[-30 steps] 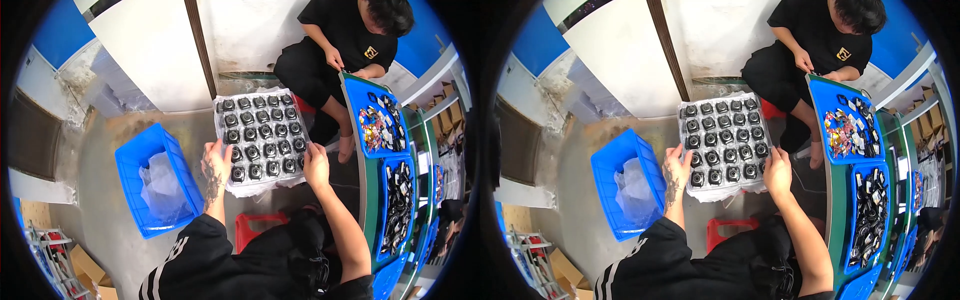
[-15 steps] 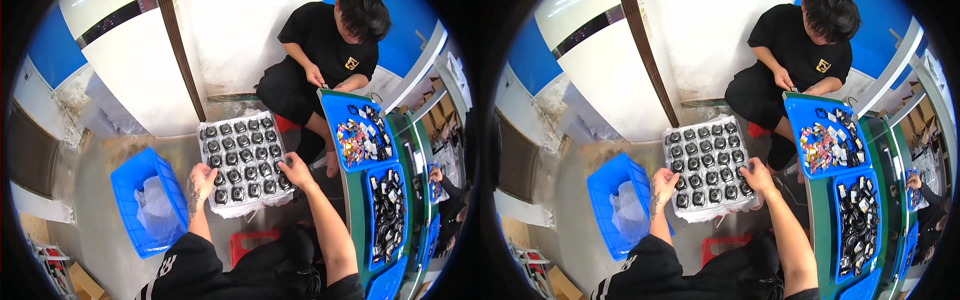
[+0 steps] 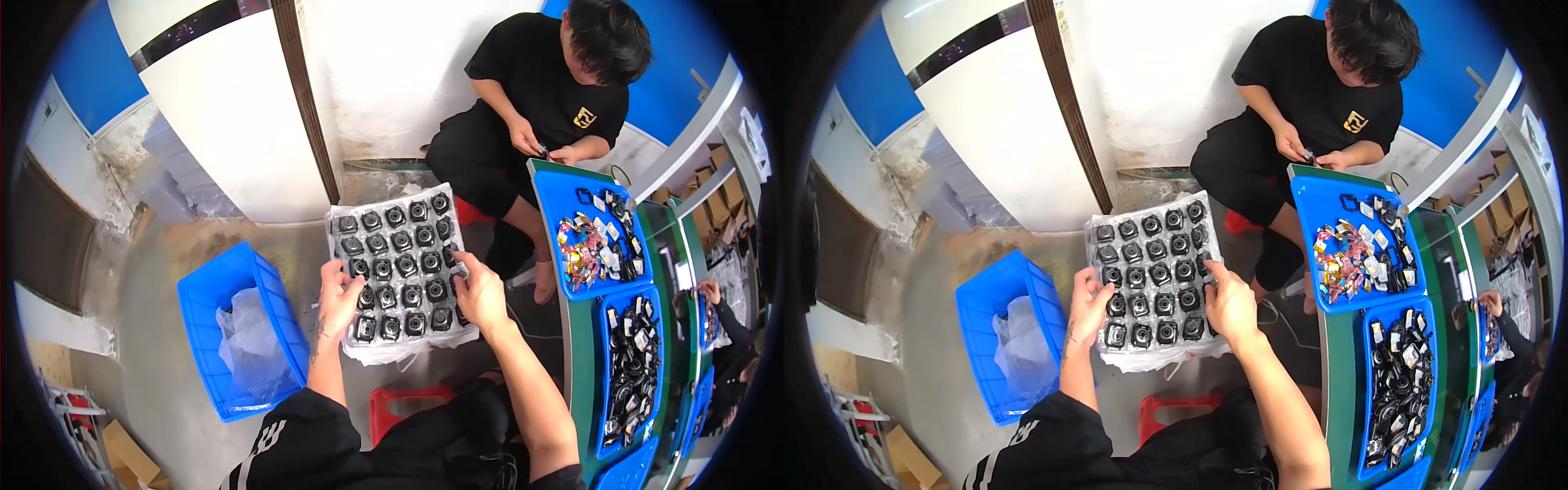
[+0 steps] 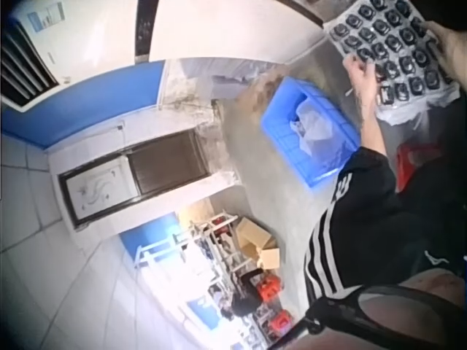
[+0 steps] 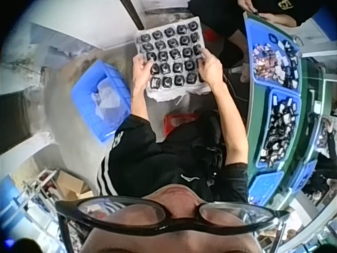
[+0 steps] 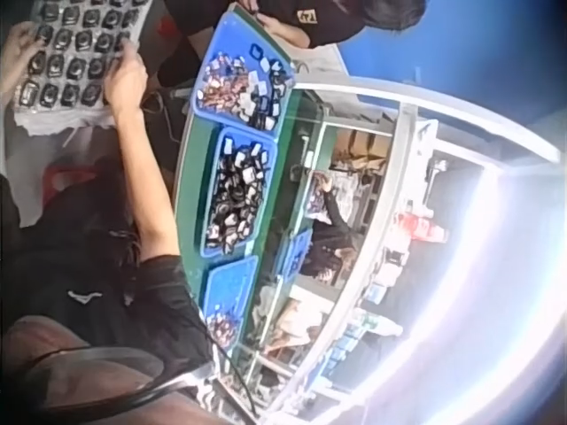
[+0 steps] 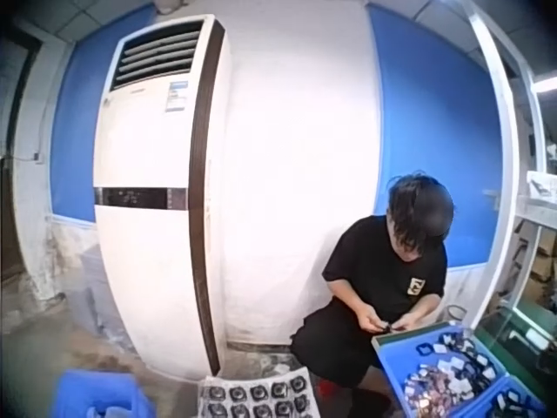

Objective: Assembling small electronic components at a factory workbench.

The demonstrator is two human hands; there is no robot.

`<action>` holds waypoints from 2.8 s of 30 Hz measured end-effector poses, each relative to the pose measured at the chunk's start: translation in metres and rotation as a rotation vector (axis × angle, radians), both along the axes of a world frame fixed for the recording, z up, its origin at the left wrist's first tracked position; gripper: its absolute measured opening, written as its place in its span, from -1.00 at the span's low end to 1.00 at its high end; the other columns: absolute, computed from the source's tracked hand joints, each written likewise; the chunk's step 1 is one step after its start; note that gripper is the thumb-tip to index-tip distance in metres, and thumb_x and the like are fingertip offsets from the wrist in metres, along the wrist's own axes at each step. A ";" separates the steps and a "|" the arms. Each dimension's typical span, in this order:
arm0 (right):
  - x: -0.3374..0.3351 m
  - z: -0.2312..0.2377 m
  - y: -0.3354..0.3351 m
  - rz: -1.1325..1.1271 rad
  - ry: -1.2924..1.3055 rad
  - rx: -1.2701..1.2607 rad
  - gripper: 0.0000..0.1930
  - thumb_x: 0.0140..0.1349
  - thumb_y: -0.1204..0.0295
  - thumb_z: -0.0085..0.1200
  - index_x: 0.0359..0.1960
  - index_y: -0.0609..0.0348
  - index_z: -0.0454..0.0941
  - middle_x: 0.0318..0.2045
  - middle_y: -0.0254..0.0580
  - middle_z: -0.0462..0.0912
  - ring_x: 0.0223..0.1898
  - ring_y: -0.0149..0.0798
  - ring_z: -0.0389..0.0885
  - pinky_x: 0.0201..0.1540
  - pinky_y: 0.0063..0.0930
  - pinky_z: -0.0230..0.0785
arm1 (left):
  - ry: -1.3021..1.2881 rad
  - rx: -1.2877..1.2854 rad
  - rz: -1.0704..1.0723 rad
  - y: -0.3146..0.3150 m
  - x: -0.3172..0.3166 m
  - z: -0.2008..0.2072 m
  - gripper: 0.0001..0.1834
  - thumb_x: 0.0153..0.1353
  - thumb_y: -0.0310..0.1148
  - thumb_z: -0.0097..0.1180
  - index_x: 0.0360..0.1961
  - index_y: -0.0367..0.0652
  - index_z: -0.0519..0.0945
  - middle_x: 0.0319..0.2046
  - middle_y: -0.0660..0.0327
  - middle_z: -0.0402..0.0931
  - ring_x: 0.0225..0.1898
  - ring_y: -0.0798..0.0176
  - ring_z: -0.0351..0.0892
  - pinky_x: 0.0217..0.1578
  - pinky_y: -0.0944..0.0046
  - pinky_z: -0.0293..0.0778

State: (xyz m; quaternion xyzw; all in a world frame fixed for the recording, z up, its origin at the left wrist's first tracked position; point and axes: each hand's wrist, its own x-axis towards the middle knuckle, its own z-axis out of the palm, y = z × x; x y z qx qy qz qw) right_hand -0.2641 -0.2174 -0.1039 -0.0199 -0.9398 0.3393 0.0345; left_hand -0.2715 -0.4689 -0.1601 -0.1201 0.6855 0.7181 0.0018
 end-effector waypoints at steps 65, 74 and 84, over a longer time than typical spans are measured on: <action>0.360 0.165 0.172 -0.875 0.235 -0.629 -0.45 0.05 0.64 0.20 0.17 0.27 0.48 -0.42 -0.49 0.52 -0.49 -0.62 0.24 -0.35 -0.69 0.21 | -0.338 0.863 -1.102 0.274 0.126 0.175 -0.28 0.12 -0.63 -0.12 0.38 -0.23 0.17 -0.02 0.09 0.54 -0.21 0.35 0.61 -0.20 0.37 0.57; 0.378 0.171 0.132 -1.006 0.407 -1.374 -0.25 0.14 0.65 0.18 0.32 0.12 0.04 -0.59 -0.42 0.41 -0.61 -0.54 0.36 -0.62 -0.64 0.23 | -0.414 0.666 -1.217 0.315 0.081 0.197 -0.20 0.24 -0.48 -0.02 0.46 -0.10 -0.07 0.10 0.01 0.46 0.02 0.14 0.56 0.05 0.09 0.51; 0.365 0.190 0.142 -0.973 0.536 -1.632 -0.86 0.28 0.53 0.11 -0.15 0.26 0.57 -0.45 -0.48 0.54 -0.55 -0.65 0.43 -0.48 -0.78 0.38 | 0.197 0.853 -0.917 0.354 0.096 0.178 -0.51 0.40 0.03 -0.21 -0.22 -0.23 0.51 -0.39 0.16 0.60 -0.33 0.21 0.63 -0.18 0.14 0.56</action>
